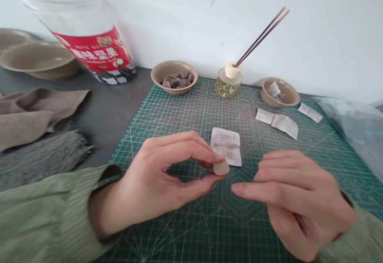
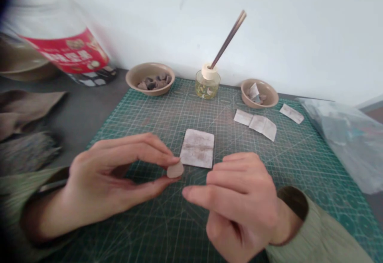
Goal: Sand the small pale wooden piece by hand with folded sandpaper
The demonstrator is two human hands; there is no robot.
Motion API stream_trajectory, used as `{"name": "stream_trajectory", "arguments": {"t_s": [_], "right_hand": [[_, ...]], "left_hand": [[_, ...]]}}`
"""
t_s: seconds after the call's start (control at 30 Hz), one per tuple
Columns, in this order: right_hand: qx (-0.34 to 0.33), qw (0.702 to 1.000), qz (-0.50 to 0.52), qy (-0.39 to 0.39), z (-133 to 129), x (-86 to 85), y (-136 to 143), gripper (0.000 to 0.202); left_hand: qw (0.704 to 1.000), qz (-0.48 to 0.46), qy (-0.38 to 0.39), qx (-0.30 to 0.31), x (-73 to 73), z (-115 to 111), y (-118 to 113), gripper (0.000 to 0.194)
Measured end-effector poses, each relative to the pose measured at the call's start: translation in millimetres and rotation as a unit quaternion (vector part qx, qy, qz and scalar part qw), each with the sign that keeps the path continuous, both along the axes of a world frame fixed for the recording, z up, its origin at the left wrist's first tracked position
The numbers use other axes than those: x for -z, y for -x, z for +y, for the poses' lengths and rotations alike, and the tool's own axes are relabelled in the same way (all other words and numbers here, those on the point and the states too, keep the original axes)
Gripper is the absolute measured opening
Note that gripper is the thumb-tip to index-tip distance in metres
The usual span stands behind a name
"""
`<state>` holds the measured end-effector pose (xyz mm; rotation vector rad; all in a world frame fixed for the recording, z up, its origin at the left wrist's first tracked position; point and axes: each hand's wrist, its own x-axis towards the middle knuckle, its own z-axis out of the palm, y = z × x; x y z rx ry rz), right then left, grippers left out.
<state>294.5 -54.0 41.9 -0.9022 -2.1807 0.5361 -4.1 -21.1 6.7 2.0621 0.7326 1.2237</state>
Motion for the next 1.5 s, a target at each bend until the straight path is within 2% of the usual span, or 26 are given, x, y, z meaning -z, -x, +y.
{"name": "stream_trajectory", "arguments": {"t_s": [0.07,0.13,0.3,0.5,0.8,1.0,1.23,1.5], "right_hand": [[0.022,1.0,0.013,0.009,1,2.6,7,0.033],[0.038,0.996,0.067,0.055,4,6.2,16,0.028],[-0.005,0.994,0.054,0.099,10,9.7,30,0.03],[-0.018,0.984,0.069,0.165,5,5.4,32,0.033],[-0.01,0.988,0.04,0.152,5,2.7,29,0.027],[0.001,0.99,0.034,0.139,2,3.2,32,0.03],[-0.004,0.983,0.029,0.184,3,9.0,33,0.034],[0.001,0.979,0.037,0.199,1,3.5,34,0.034]], "left_hand": [[1.0,0.004,0.001,0.002,-0.2,-2,0,0.017],[1.0,0.005,0.006,0.006,-1.2,-4,1,0.017],[1.0,0.014,0.022,0.015,-5.8,-11,3,0.017],[0.999,0.016,0.033,0.016,-5.3,-13,3,0.014],[0.999,0.011,0.043,0.028,-4.3,-13,4,0.016],[0.997,0.035,0.061,0.037,-7.1,-13,4,0.016],[0.995,0.06,0.052,0.067,-11.4,-8,11,0.014],[0.996,0.058,0.046,0.046,-10.9,-11,7,0.011]]}}
